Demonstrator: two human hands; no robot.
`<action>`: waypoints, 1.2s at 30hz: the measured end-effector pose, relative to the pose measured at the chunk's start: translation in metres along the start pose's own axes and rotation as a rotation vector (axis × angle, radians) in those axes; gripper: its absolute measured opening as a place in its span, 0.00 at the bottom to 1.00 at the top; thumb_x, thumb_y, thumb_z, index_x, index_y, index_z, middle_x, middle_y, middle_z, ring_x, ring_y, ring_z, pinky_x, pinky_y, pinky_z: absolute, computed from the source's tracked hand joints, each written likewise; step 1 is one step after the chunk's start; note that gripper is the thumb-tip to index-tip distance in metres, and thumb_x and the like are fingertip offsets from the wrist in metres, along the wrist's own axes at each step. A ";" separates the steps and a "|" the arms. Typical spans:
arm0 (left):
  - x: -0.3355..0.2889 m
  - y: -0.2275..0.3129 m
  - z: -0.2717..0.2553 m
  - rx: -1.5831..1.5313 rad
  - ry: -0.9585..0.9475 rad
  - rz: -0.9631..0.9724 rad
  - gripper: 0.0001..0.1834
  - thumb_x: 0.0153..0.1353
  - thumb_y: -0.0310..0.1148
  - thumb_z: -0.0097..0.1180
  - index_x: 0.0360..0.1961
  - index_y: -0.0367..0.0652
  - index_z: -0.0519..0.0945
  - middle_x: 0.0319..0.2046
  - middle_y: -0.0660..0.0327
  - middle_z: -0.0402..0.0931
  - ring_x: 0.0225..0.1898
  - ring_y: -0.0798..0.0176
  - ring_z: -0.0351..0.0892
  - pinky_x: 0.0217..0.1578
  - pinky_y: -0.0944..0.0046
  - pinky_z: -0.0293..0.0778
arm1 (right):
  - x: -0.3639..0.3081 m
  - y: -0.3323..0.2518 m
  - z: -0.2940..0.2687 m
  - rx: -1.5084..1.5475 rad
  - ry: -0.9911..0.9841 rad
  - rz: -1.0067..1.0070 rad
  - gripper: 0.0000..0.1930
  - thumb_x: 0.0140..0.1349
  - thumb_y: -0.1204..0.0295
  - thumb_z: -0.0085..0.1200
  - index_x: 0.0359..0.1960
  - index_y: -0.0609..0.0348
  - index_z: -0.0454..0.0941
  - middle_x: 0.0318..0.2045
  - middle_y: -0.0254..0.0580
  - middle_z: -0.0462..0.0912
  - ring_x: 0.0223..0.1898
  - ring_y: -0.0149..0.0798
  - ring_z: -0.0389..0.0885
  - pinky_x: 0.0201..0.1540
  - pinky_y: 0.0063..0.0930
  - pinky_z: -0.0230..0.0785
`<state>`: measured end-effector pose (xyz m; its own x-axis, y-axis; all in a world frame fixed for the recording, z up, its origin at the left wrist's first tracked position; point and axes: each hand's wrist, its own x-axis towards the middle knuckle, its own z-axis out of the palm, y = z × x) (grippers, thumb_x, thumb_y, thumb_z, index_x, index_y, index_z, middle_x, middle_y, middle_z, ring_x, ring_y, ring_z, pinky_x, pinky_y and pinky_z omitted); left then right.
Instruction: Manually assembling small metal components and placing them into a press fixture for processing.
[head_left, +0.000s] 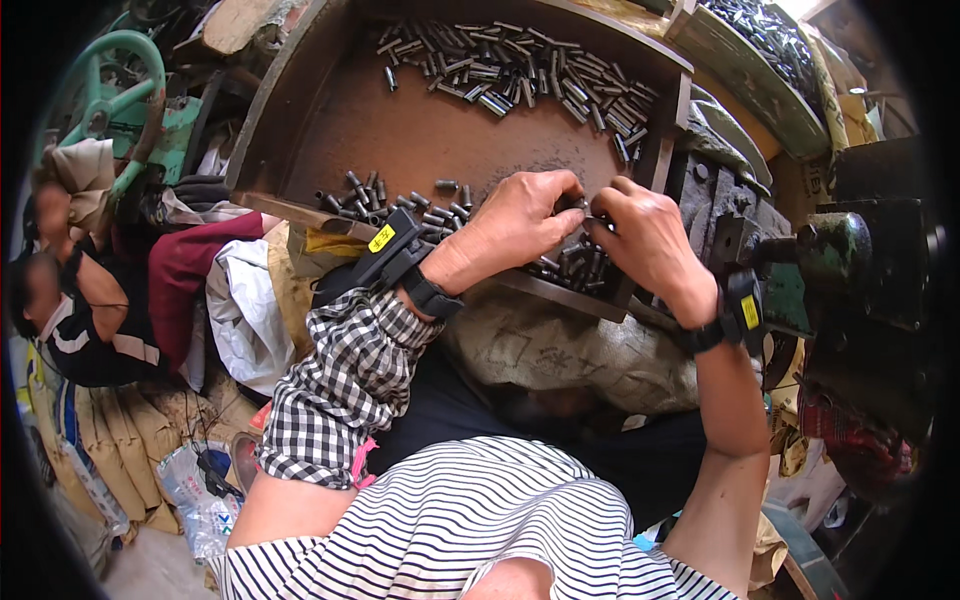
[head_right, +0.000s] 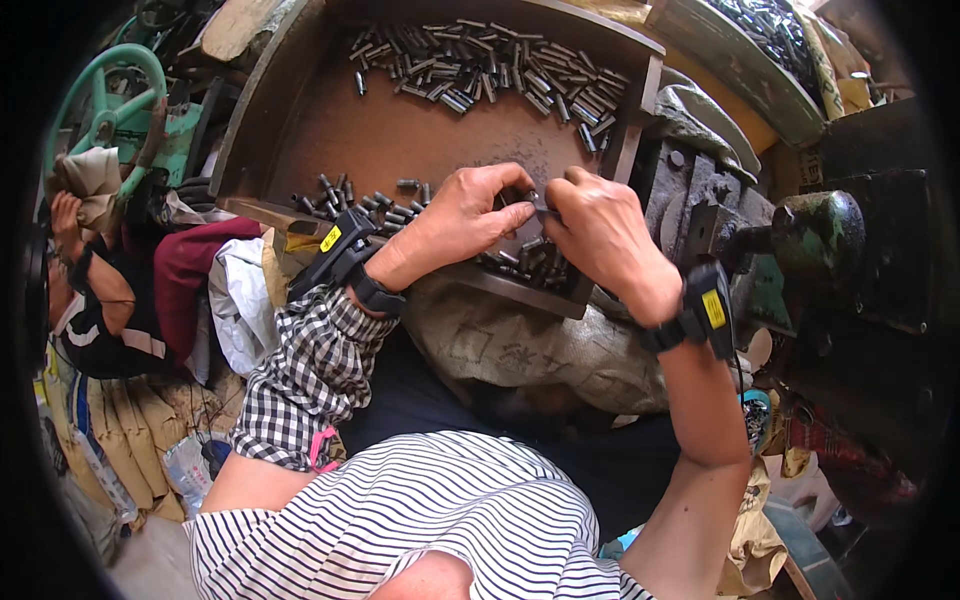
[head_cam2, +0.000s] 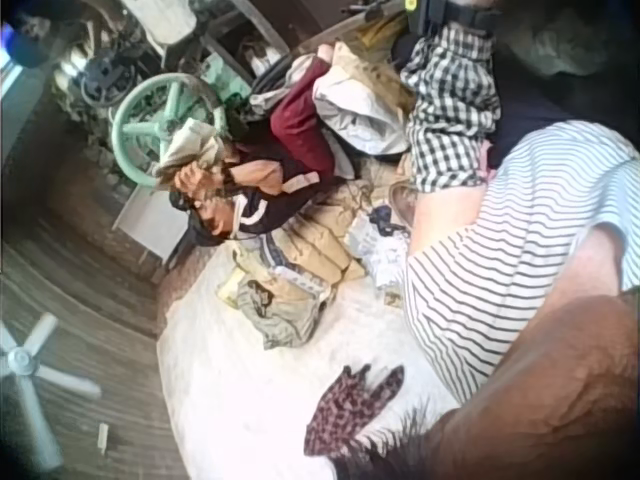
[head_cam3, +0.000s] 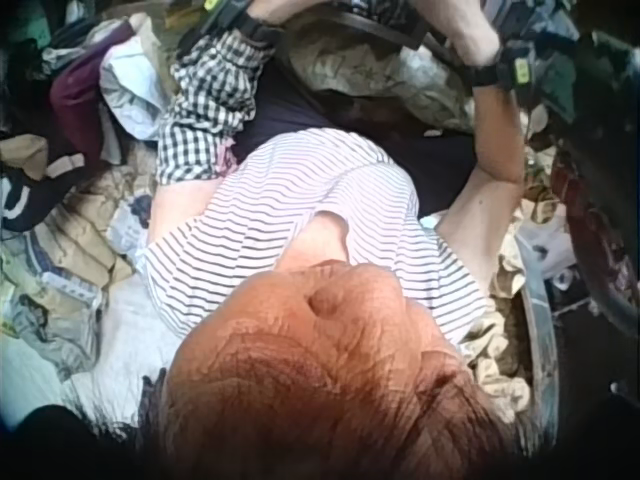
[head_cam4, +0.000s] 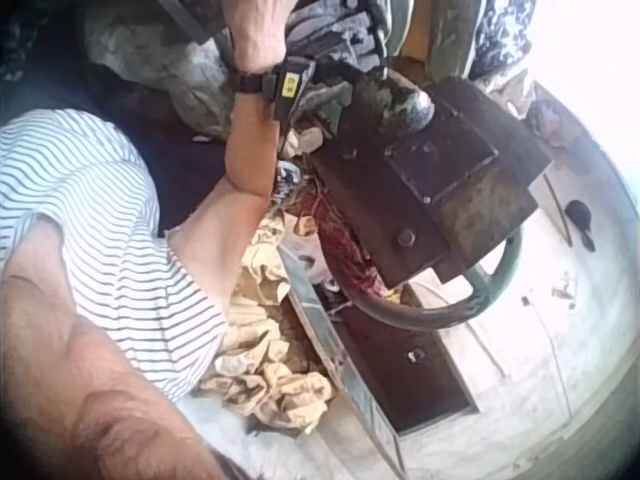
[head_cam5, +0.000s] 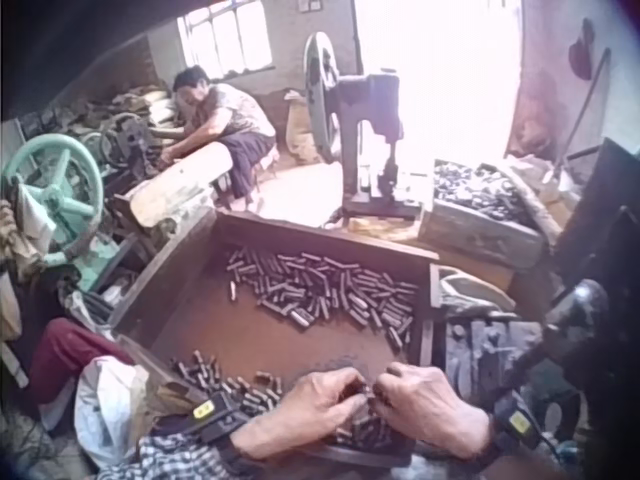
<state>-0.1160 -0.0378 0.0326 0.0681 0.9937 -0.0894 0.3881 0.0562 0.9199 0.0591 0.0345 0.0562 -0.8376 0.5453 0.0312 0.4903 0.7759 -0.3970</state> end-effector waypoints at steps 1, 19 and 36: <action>0.002 -0.014 0.007 -0.211 0.000 0.050 0.11 0.60 0.31 0.56 0.40 0.35 0.76 0.23 0.65 0.75 0.21 0.78 0.72 0.19 0.75 0.67 | -0.007 -0.007 -0.005 0.094 0.117 0.033 0.09 0.51 0.71 0.58 0.27 0.63 0.74 0.28 0.49 0.74 0.30 0.52 0.76 0.32 0.40 0.69; -0.001 0.005 0.007 -0.832 -0.187 -0.263 0.11 0.62 0.32 0.54 0.44 0.39 0.76 0.29 0.69 0.77 0.23 0.81 0.72 0.22 0.81 0.69 | -0.053 -0.006 0.002 1.207 0.261 0.655 0.06 0.58 0.71 0.58 0.33 0.60 0.81 0.22 0.26 0.77 0.20 0.16 0.70 0.19 0.09 0.61; -0.007 0.026 0.007 -0.826 -0.477 -0.274 0.15 0.59 0.29 0.57 0.46 0.33 0.74 0.25 0.64 0.77 0.20 0.77 0.74 0.20 0.78 0.71 | -0.056 0.001 -0.008 1.719 0.142 0.693 0.06 0.54 0.75 0.61 0.31 0.61 0.76 0.22 0.30 0.77 0.20 0.22 0.75 0.19 0.16 0.70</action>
<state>-0.1002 -0.0439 0.0546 0.5047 0.8033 -0.3164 -0.3043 0.5085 0.8055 0.1086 0.0075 0.0613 -0.5513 0.6742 -0.4915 -0.1344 -0.6532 -0.7452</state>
